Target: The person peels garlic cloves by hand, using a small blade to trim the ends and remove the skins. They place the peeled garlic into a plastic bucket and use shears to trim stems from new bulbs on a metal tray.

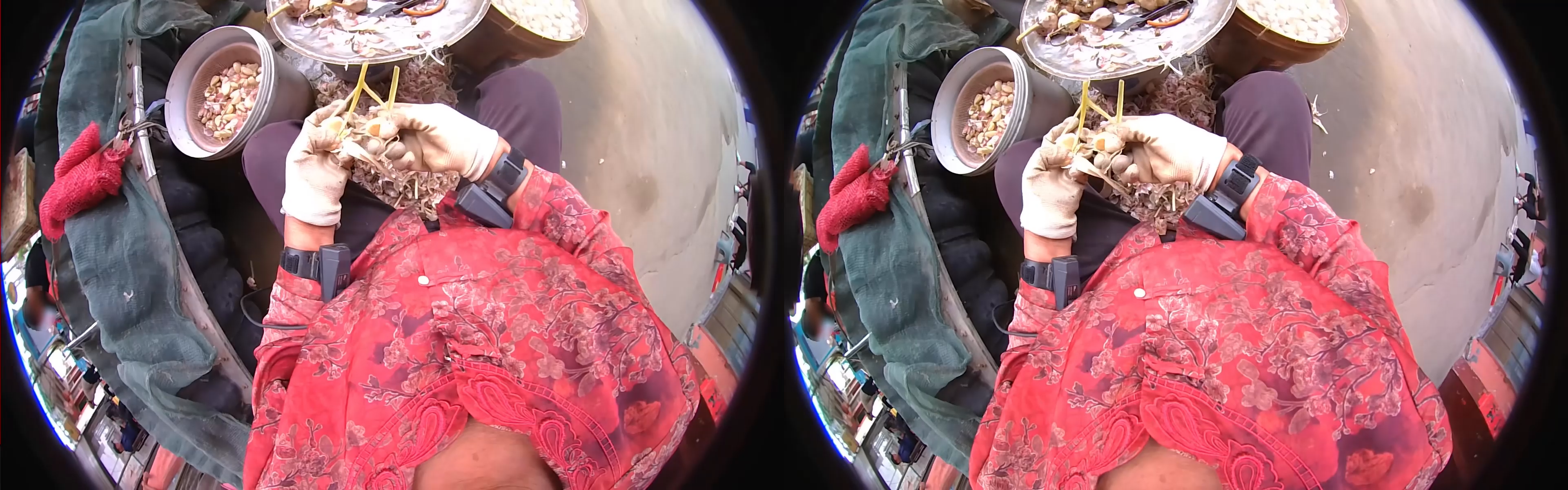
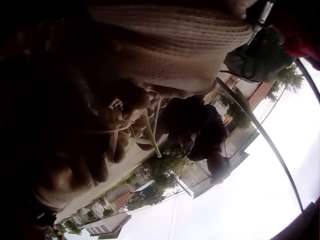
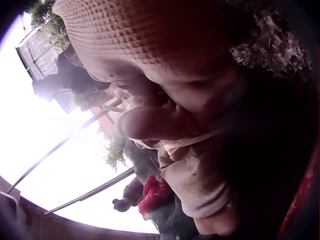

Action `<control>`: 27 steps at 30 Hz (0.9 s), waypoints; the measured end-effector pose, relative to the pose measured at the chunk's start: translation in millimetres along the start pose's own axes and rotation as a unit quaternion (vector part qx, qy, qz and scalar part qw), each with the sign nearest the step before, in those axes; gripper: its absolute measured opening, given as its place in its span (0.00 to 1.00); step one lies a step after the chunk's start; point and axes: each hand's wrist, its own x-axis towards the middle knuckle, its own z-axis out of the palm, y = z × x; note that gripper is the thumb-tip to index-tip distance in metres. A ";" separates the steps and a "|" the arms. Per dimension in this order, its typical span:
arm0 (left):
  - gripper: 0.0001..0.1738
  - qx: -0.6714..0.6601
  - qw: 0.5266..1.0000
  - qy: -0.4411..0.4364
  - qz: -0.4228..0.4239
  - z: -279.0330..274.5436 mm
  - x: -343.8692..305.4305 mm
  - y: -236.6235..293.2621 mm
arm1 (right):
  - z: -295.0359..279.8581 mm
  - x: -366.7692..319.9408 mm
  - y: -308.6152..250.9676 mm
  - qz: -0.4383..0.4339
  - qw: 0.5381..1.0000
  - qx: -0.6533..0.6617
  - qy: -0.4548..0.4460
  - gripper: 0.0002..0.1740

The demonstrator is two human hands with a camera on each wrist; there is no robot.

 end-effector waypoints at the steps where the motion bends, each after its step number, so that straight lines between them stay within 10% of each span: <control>1: 0.25 -0.031 0.999 -0.025 -0.007 -2.9 1.0 3.4 | 0.9 -0.4 -1.4 0.001 1.000 0.000 -0.001 0.16; 3: 0.26 -0.044 0.999 0.003 0.022 -5.2 3.3 8.9 | 3.2 -1.6 -4.5 0.031 0.991 0.077 -0.108 0.18; 7: 0.27 -0.147 0.987 0.001 0.066 -32.2 18.0 30.8 | 13.8 -12.3 -15.6 0.042 0.995 0.080 -0.037 0.26; 10: 0.24 0.008 0.990 0.027 0.141 -15.7 12.0 35.4 | 4.3 -6.6 -15.8 0.033 0.990 0.111 -0.082 0.26; 17: 0.16 0.110 0.992 0.035 0.051 -25.8 10.0 28.4 | 3.8 8.0 -18.3 0.069 0.963 0.208 -0.159 0.19; 27: 0.13 0.091 0.992 0.085 -0.024 -30.9 2.2 27.9 | -0.7 43.7 -51.7 -0.066 0.997 -0.028 -0.007 0.14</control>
